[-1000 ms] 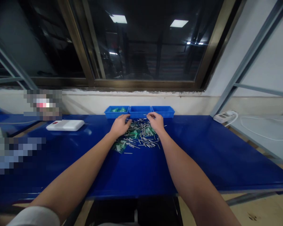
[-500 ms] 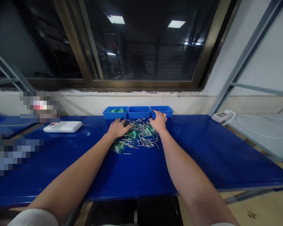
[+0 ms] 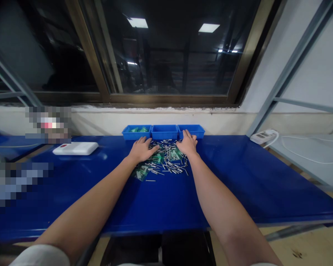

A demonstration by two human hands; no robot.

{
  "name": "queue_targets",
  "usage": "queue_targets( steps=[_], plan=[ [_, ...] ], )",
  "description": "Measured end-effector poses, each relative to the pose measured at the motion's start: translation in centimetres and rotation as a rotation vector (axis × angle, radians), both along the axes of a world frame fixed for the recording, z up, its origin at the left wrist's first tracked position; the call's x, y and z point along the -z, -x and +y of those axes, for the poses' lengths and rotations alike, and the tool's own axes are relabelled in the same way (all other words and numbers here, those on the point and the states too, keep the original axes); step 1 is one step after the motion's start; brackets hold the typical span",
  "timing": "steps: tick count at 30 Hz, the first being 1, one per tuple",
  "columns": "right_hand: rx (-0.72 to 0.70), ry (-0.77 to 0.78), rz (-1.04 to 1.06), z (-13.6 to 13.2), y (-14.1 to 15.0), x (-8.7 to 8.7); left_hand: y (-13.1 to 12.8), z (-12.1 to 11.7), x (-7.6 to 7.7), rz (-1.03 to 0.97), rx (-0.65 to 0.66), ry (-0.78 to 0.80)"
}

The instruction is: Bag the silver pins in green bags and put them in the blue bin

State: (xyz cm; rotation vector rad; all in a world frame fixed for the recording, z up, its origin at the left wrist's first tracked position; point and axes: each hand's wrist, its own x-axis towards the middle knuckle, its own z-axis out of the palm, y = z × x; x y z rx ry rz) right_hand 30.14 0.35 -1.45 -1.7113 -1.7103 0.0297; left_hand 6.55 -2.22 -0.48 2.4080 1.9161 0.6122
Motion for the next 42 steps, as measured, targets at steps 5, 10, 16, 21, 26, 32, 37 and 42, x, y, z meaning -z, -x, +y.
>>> queue_targets(
  steps=[5, 10, 16, 21, 26, 32, 37, 42],
  plan=[
    [-0.047, -0.012, -0.046, -0.4, 0.7, -0.4, -0.2, -0.1, 0.3, 0.014, 0.066, -0.012],
    [-0.355, -0.076, -0.153, -1.5, 2.5, -1.2, -0.5, -0.4, 0.0, 0.037, 0.166, -0.056],
    [-0.509, 0.062, -0.275, -2.2, 4.2, -0.8, -0.6, -0.5, 0.2, 0.078, 0.234, -0.005],
    [-0.546, 0.011, -0.231, -2.0, 4.5, -0.6, -0.5, -0.2, 0.5, 0.105, 0.262, 0.000],
    [-0.539, -0.049, -0.155, -2.4, 4.6, -1.1, -0.7, -0.6, -0.1, 0.073, 0.282, -0.045],
    [-0.559, -0.070, 0.074, -3.0, 4.6, -1.9, -1.0, -1.1, -1.5, -0.040, 0.386, -0.215],
    [-0.547, -0.057, 0.057, -3.2, 4.8, -2.2, -1.3, -1.1, -1.8, -0.091, 0.437, -0.289],
    [-0.540, -0.063, 0.119, -3.3, 4.9, -2.3, -1.4, -1.0, -1.6, -0.153, 0.437, -0.370]
  ],
)
